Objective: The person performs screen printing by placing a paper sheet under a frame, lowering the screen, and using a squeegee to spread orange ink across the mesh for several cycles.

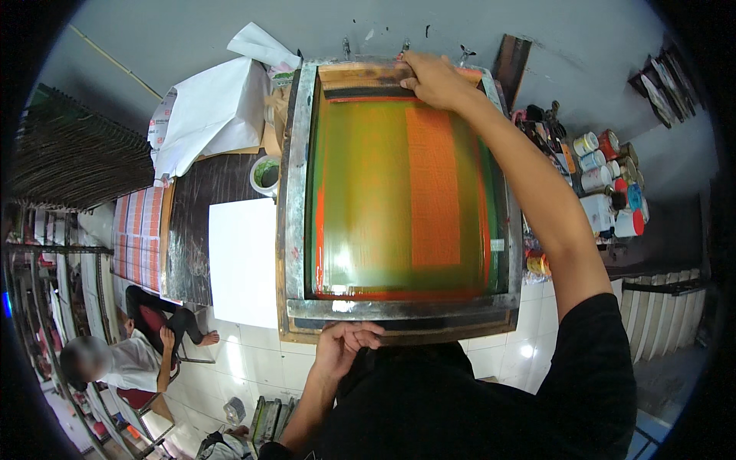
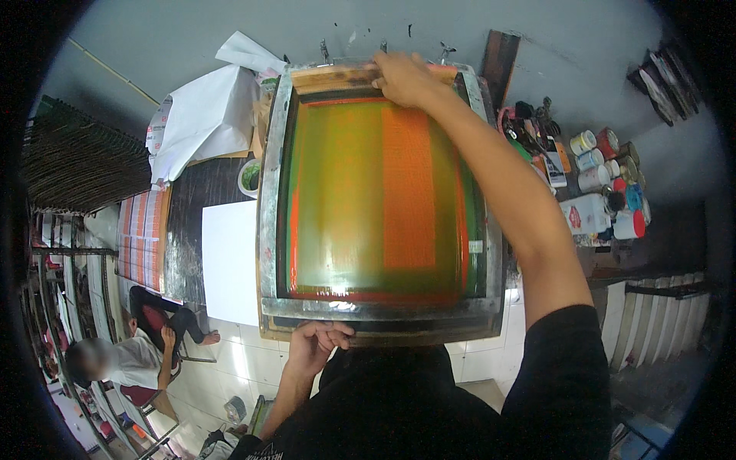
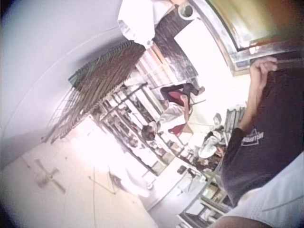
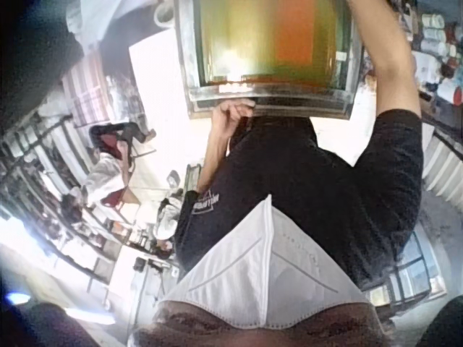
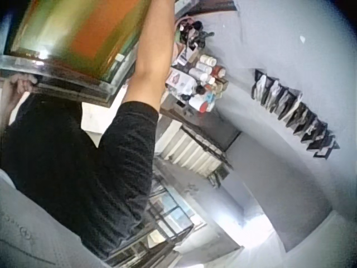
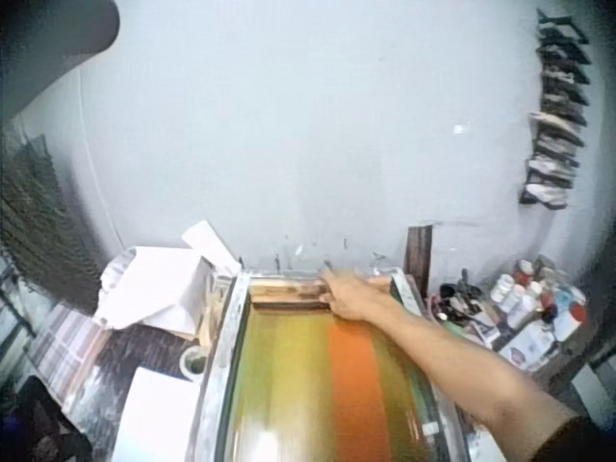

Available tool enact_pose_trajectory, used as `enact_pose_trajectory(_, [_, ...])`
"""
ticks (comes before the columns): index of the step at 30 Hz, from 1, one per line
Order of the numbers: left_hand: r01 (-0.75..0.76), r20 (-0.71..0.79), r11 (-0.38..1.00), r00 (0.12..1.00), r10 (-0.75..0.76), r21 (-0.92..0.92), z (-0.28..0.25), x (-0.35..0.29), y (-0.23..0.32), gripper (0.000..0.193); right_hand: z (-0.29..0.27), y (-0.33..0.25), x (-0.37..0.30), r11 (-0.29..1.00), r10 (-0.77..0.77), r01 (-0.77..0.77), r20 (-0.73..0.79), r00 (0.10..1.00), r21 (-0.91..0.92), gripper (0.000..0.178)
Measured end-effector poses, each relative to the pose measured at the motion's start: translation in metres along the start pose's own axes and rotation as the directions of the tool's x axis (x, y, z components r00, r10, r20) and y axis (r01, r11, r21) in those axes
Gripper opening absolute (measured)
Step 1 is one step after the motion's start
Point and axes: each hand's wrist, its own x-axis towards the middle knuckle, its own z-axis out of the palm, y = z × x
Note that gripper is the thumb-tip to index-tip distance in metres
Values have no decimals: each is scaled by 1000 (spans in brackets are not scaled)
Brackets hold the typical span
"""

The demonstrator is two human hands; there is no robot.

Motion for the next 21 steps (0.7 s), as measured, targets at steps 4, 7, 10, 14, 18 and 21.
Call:
enact_pose_trajectory(4, [-43,239,994,969,65,-98,-3,-5,8,34,-72,-63,-67,999,-32,33,-144,989,5,30])
enact_pose_trajectory(7, [-106,505,992,853,129,-73,36,-18,45,57,-140,-116,-136,995,-88,95,-271,959,14,29])
enact_pose_trajectory(10, [-195,704,977,681,202,-92,87,-20,87,67,-221,-189,-193,994,34,-5,-269,963,107,24])
enact_pose_trajectory(14, [-368,807,929,535,249,-43,154,-17,144,71,-230,-202,-192,988,145,-153,-458,877,21,24])
enact_pose_trajectory(18, [-682,659,563,693,293,467,167,17,171,71,-265,-197,-165,965,258,-247,-490,833,89,29])
enact_pose_trajectory(21, [166,163,-433,763,626,886,61,85,133,110,-269,-176,-129,982,159,-190,-586,795,10,33])
